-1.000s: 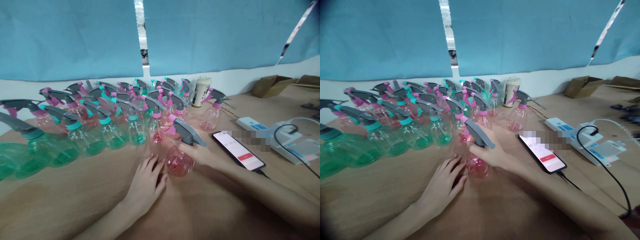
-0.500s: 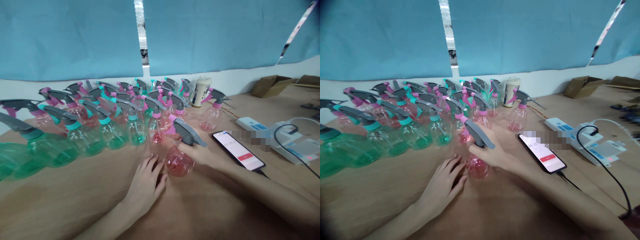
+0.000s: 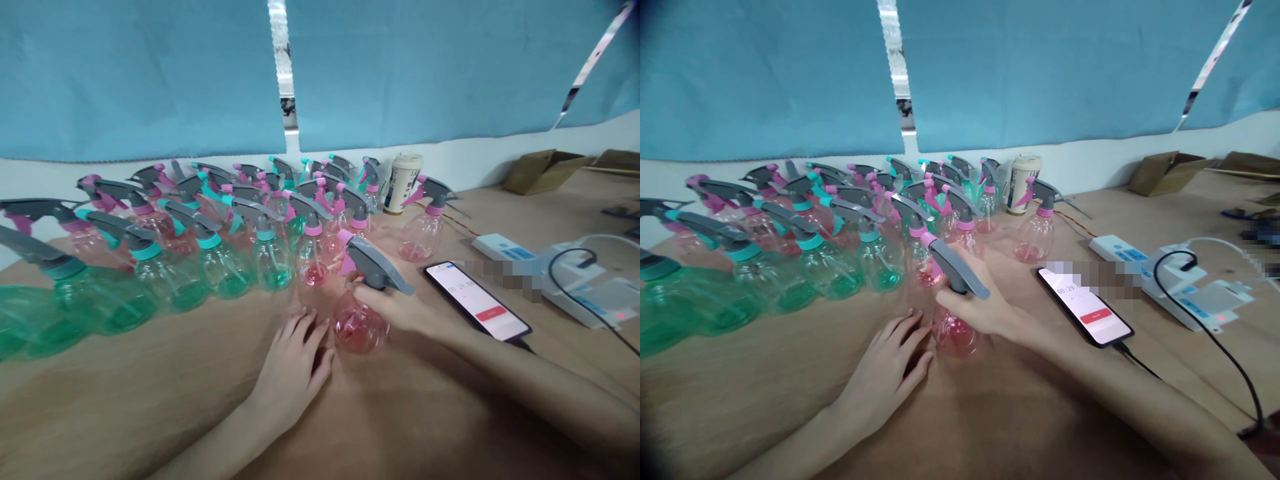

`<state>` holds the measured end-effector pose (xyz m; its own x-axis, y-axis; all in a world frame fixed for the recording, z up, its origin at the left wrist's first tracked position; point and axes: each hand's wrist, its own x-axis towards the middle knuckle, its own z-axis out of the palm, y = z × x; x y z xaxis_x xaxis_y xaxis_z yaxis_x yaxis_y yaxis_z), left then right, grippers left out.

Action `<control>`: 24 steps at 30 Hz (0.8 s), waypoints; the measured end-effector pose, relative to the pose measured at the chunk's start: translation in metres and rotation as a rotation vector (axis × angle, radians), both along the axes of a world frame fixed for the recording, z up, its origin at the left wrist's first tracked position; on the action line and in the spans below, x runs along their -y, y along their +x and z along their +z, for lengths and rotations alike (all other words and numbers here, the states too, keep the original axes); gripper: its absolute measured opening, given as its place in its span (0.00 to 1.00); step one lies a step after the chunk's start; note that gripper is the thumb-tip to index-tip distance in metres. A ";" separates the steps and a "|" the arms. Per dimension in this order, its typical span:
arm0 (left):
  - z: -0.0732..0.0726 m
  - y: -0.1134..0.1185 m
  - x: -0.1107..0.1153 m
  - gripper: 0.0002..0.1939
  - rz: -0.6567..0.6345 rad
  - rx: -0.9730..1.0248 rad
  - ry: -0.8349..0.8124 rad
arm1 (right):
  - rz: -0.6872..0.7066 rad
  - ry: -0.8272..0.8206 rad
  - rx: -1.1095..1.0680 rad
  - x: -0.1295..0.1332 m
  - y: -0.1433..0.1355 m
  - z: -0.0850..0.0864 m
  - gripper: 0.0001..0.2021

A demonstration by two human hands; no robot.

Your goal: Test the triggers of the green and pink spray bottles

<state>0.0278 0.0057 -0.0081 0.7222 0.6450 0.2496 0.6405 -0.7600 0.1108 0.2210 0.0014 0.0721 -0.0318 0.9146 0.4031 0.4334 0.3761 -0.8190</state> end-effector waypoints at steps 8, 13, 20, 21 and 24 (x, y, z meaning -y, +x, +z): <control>-0.001 0.000 0.000 0.17 -0.005 0.023 0.021 | -0.046 0.005 0.071 0.000 0.001 -0.003 0.07; -0.001 0.001 -0.001 0.16 -0.003 0.025 0.016 | -0.065 -0.005 0.078 -0.002 0.004 -0.010 0.05; -0.001 0.001 -0.001 0.17 0.000 0.018 0.011 | -0.052 -0.045 0.010 -0.005 0.007 -0.024 0.02; 0.000 0.001 -0.001 0.17 0.001 0.016 0.011 | -0.042 -0.053 -0.002 -0.006 0.007 -0.027 0.02; 0.001 0.001 0.000 0.17 0.001 0.015 0.008 | -0.072 -0.060 -0.001 -0.007 0.009 -0.032 0.03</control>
<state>0.0285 0.0061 -0.0074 0.7178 0.6435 0.2658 0.6394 -0.7604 0.1140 0.2297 0.0081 0.0406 0.0349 0.9372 0.3471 0.4567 0.2940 -0.8397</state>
